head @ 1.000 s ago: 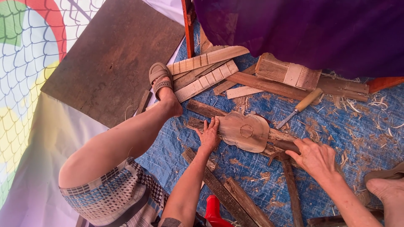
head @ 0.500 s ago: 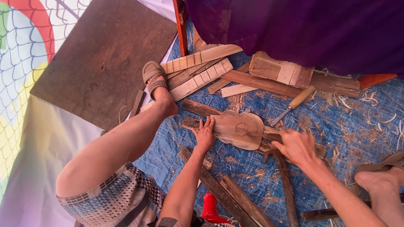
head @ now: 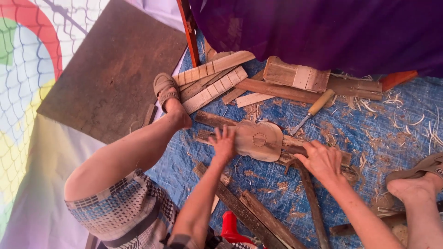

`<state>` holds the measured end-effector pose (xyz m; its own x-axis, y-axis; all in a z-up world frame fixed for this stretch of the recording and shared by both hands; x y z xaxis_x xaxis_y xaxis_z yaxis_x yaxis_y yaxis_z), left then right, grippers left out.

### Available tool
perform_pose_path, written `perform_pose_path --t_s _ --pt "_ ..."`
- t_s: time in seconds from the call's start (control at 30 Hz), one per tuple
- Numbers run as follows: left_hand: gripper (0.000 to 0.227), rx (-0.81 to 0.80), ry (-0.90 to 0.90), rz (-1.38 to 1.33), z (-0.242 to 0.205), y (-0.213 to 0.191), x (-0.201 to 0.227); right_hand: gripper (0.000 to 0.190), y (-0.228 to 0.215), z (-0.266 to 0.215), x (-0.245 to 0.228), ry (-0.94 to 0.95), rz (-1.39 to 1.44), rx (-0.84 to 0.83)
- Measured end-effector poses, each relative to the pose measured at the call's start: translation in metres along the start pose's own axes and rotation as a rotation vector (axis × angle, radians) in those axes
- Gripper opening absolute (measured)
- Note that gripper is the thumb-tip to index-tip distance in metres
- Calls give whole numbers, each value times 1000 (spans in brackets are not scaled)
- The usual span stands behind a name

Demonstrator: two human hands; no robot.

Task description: Carving a wooden instrument body using a hammer and a chisel while sitting on the floor.

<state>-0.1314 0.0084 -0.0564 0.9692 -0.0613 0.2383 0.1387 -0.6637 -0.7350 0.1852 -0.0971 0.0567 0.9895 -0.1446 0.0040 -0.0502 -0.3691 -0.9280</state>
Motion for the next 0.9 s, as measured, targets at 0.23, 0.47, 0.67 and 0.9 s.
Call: perform_pose_path --t_s 0.23,0.47,0.67,0.9 --pt "119 210 952 -551 -89 -58 190 19 -47 -1 -45 -15 317 267" --pt "37 122 738 -610 -28 -1 192 67 42 -50 9 432 951 9" --pt "13 164 864 -753 -81 -52 189 34 189 -69 11 635 675 -241" --pt "21 159 848 -775 -77 -49 195 36 41 -104 31 392 1501 125"
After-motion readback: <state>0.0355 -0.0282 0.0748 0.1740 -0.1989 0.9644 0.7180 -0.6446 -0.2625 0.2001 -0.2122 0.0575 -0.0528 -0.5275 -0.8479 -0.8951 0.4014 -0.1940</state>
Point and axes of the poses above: each hand's wrist, its own z-axis towards the middle knuckle, its own y-axis out of the palm, x = y × z, the point moved 2 cm from there along z, towards the middle knuckle, and after that the axes turned 13 degrees about -x, right-handed, at the moved point
